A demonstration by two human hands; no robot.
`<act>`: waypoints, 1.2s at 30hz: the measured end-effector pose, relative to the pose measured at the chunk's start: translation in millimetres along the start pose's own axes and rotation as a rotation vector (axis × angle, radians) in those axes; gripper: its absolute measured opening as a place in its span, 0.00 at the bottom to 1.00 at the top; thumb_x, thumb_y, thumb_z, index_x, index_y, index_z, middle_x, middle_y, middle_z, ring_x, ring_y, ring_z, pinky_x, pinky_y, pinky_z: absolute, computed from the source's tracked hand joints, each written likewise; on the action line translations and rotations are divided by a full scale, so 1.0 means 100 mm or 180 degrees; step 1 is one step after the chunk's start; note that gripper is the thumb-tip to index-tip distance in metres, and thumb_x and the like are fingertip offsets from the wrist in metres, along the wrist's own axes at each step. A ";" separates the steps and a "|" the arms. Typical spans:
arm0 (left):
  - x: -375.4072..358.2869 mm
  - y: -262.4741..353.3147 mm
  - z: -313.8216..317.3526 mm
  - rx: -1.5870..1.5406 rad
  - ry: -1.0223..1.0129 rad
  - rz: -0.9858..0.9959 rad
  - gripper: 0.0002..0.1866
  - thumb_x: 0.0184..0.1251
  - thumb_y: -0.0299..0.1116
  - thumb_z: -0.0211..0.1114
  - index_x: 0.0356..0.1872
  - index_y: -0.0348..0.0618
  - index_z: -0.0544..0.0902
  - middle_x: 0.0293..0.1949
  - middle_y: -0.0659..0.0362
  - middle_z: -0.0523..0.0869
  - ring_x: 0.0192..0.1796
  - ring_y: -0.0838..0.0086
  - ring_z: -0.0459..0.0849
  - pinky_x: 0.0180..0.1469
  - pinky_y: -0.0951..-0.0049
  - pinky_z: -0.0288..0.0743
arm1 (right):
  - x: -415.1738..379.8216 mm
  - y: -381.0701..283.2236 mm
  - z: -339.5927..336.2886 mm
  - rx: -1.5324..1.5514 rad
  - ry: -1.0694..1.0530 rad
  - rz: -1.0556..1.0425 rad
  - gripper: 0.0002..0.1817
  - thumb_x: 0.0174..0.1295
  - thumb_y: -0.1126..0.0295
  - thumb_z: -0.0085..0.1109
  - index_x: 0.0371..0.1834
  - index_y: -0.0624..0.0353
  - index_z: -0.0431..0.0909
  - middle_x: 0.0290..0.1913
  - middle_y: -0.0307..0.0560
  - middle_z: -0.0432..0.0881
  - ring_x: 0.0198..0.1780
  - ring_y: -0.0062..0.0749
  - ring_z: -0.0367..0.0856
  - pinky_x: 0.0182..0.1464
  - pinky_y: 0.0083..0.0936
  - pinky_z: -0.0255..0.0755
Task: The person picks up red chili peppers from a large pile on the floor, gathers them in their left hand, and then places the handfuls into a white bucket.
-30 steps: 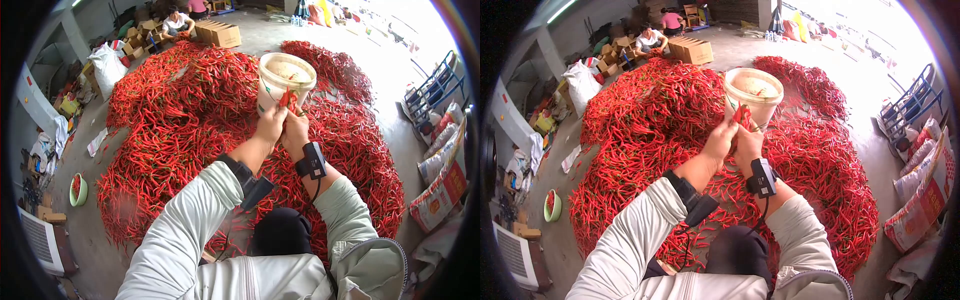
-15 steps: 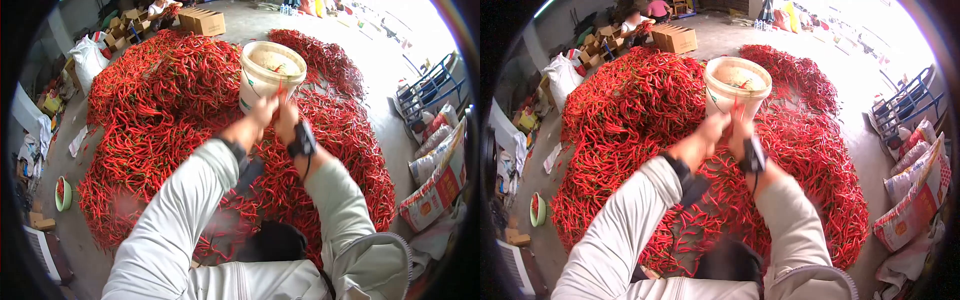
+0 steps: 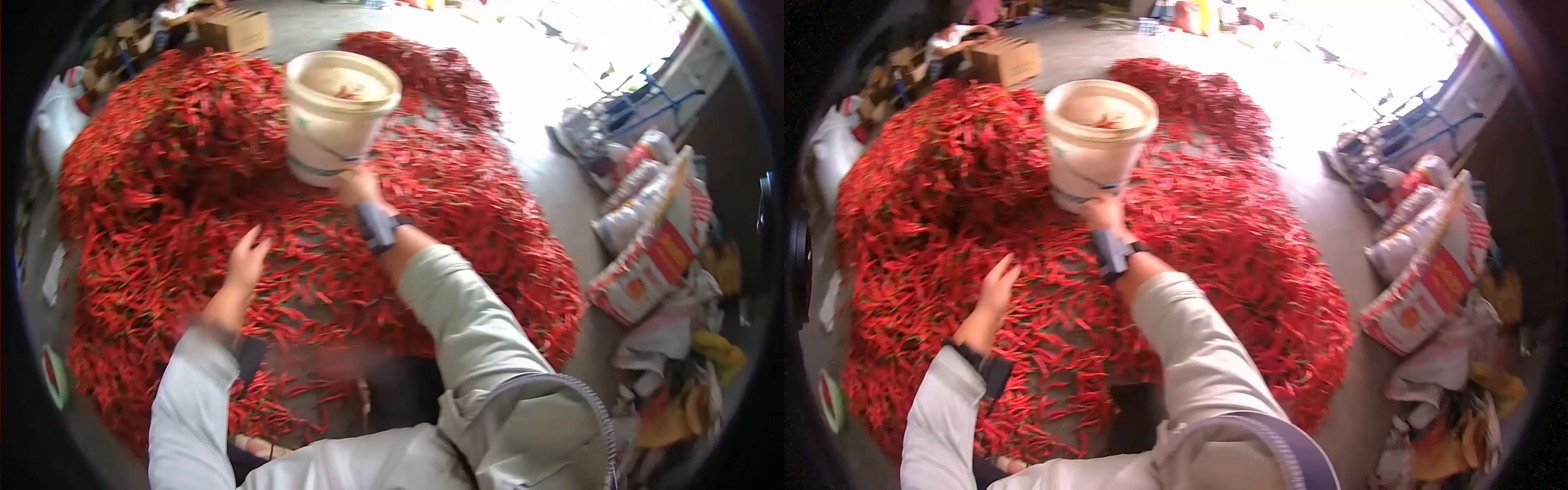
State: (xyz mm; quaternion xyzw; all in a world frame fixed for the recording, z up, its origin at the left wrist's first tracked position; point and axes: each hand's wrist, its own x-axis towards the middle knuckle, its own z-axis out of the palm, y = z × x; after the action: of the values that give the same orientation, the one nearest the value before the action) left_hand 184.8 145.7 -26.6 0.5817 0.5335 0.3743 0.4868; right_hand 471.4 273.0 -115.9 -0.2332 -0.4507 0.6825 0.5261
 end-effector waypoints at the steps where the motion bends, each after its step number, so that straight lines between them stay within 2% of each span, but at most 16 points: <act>1: 0.05 -0.64 -0.17 0.0704 -0.0060 0.0030 0.27 0.61 0.35 0.59 0.61 0.38 0.66 0.62 0.49 0.66 0.63 0.68 0.66 0.62 0.72 0.59 | -0.05 0.15 0.05 -0.1992 0.0943 0.0132 0.12 0.54 0.57 0.51 0.30 0.52 0.75 0.27 0.44 0.76 0.30 0.36 0.77 0.27 0.33 0.72; 2: -0.25 -0.54 -0.21 0.1917 0.0133 0.0106 0.27 0.59 0.36 0.61 0.60 0.40 0.68 0.63 0.47 0.64 0.64 0.64 0.66 0.62 0.69 0.61 | -0.39 -0.14 0.81 -0.3516 0.1643 -0.0154 0.14 0.49 0.63 0.56 0.36 0.57 0.78 0.35 0.48 0.80 0.37 0.39 0.79 0.37 0.33 0.74; 3: -0.43 -0.63 -0.30 0.2225 0.0039 0.0165 0.29 0.55 0.36 0.64 0.59 0.42 0.69 0.64 0.45 0.61 0.64 0.59 0.65 0.61 0.67 0.62 | -0.50 -0.23 1.00 -0.3653 0.1094 0.0424 0.20 0.44 0.67 0.59 0.43 0.60 0.78 0.41 0.50 0.81 0.44 0.39 0.79 0.46 0.29 0.72; 5: -0.61 -0.83 -0.43 0.2298 -0.0104 -0.0040 0.30 0.51 0.34 0.66 0.58 0.43 0.70 0.64 0.45 0.61 0.64 0.55 0.64 0.61 0.65 0.63 | -0.70 -0.15 1.23 -0.4536 0.0059 0.0567 0.17 0.47 0.67 0.55 0.41 0.61 0.78 0.39 0.51 0.80 0.43 0.44 0.79 0.47 0.34 0.73; 7: -0.86 -1.13 -0.63 0.2684 -0.0262 0.0191 0.31 0.47 0.32 0.68 0.57 0.44 0.71 0.64 0.45 0.62 0.63 0.54 0.65 0.61 0.64 0.63 | -0.85 0.14 1.17 -0.5189 -0.1013 0.0578 0.22 0.47 0.65 0.53 0.49 0.55 0.73 0.33 0.53 0.81 0.37 0.47 0.80 0.39 0.38 0.74; 9: -0.97 -1.38 -0.73 0.2756 -0.0241 0.0269 0.29 0.48 0.37 0.68 0.55 0.44 0.73 0.62 0.49 0.65 0.63 0.53 0.64 0.62 0.59 0.61 | -0.98 0.32 1.14 -0.5680 -0.1787 0.1275 0.25 0.46 0.64 0.55 0.52 0.53 0.70 0.32 0.51 0.81 0.36 0.48 0.80 0.37 0.41 0.74; 10: -1.04 -1.36 -0.74 0.2982 -0.0196 0.0435 0.30 0.47 0.40 0.67 0.55 0.46 0.73 0.62 0.53 0.65 0.63 0.55 0.63 0.61 0.61 0.62 | -0.99 0.52 0.99 -0.5539 -0.2205 0.0882 0.20 0.46 0.64 0.55 0.45 0.55 0.72 0.34 0.51 0.81 0.37 0.48 0.80 0.36 0.43 0.74; 13: -1.18 -1.24 -0.75 0.3437 -0.0483 -0.0366 0.29 0.47 0.41 0.67 0.55 0.53 0.74 0.64 0.56 0.64 0.66 0.57 0.58 0.62 0.46 0.56 | -1.07 0.43 1.18 -0.5503 -0.2249 0.1721 0.22 0.47 0.61 0.56 0.50 0.47 0.73 0.46 0.50 0.78 0.49 0.46 0.77 0.43 0.44 0.73; 14: -1.19 -1.23 -0.74 0.3527 -0.0543 -0.0551 0.29 0.47 0.40 0.67 0.55 0.54 0.74 0.64 0.56 0.63 0.67 0.57 0.56 0.62 0.42 0.53 | -1.13 0.58 1.01 -0.5619 -0.2195 0.1308 0.27 0.49 0.60 0.55 0.56 0.43 0.69 0.58 0.49 0.70 0.58 0.44 0.69 0.52 0.47 0.66; 15: -1.18 -1.25 -0.74 0.3602 -0.0606 -0.0701 0.29 0.48 0.40 0.67 0.56 0.55 0.73 0.65 0.56 0.62 0.68 0.57 0.55 0.62 0.39 0.51 | -1.06 0.54 1.10 -0.5838 -0.2447 0.1865 0.30 0.51 0.60 0.53 0.62 0.40 0.64 0.65 0.45 0.62 0.65 0.42 0.60 0.60 0.48 0.57; 18: -1.13 -1.35 -0.73 0.3612 -0.0695 -0.0830 0.30 0.47 0.38 0.67 0.56 0.54 0.73 0.66 0.58 0.60 0.69 0.56 0.53 0.63 0.42 0.50 | -0.95 0.93 0.98 -0.5909 -0.2492 0.1619 0.29 0.53 0.62 0.51 0.62 0.43 0.63 0.66 0.42 0.59 0.67 0.41 0.56 0.62 0.48 0.53; 20: -1.06 -1.41 -0.67 0.3645 -0.0666 -0.0754 0.29 0.47 0.36 0.67 0.55 0.54 0.74 0.66 0.58 0.60 0.68 0.56 0.53 0.63 0.43 0.50 | -0.85 1.17 1.06 -0.5721 -0.2397 0.0557 0.29 0.53 0.65 0.50 0.62 0.45 0.63 0.68 0.42 0.57 0.68 0.41 0.53 0.63 0.51 0.50; 23: -0.91 -1.40 -0.52 0.3532 -0.0591 -0.0632 0.29 0.46 0.35 0.67 0.55 0.53 0.74 0.65 0.57 0.63 0.65 0.53 0.59 0.62 0.47 0.54 | -0.68 1.52 1.29 -0.5521 -0.2570 0.0438 0.31 0.52 0.67 0.50 0.64 0.44 0.61 0.70 0.42 0.52 0.70 0.42 0.50 0.63 0.55 0.49; 27: -0.69 -1.53 -0.33 0.2937 -0.0648 -0.0497 0.29 0.45 0.31 0.66 0.54 0.49 0.73 0.63 0.55 0.64 0.62 0.56 0.65 0.61 0.62 0.63 | -0.57 1.75 1.42 -0.5464 -0.2316 0.1578 0.38 0.48 0.65 0.55 0.67 0.42 0.56 0.72 0.46 0.43 0.70 0.52 0.45 0.62 0.58 0.52; 32: -0.50 -1.52 -0.12 0.2955 -0.0842 -0.0560 0.31 0.45 0.31 0.67 0.57 0.51 0.72 0.66 0.56 0.60 0.63 0.56 0.62 0.62 0.59 0.61 | -0.94 1.65 1.14 -0.5603 -0.3332 0.0721 0.32 0.52 0.60 0.55 0.64 0.36 0.61 0.68 0.46 0.54 0.67 0.51 0.51 0.59 0.65 0.51; 36: -0.51 -1.74 0.06 0.3017 -0.1184 -0.0539 0.35 0.44 0.34 0.69 0.60 0.56 0.68 0.68 0.56 0.55 0.65 0.53 0.58 0.63 0.56 0.59 | -1.31 1.29 0.94 -0.5570 -0.3179 0.0695 0.24 0.53 0.61 0.52 0.57 0.39 0.69 0.65 0.46 0.60 0.66 0.48 0.54 0.58 0.67 0.50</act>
State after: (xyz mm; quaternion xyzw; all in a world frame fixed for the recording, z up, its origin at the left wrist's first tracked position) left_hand 138.4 87.1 -191.9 0.7499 0.5942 -0.0591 0.2849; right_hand 376.1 111.2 -202.0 -0.2646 -0.9372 0.1765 -0.1434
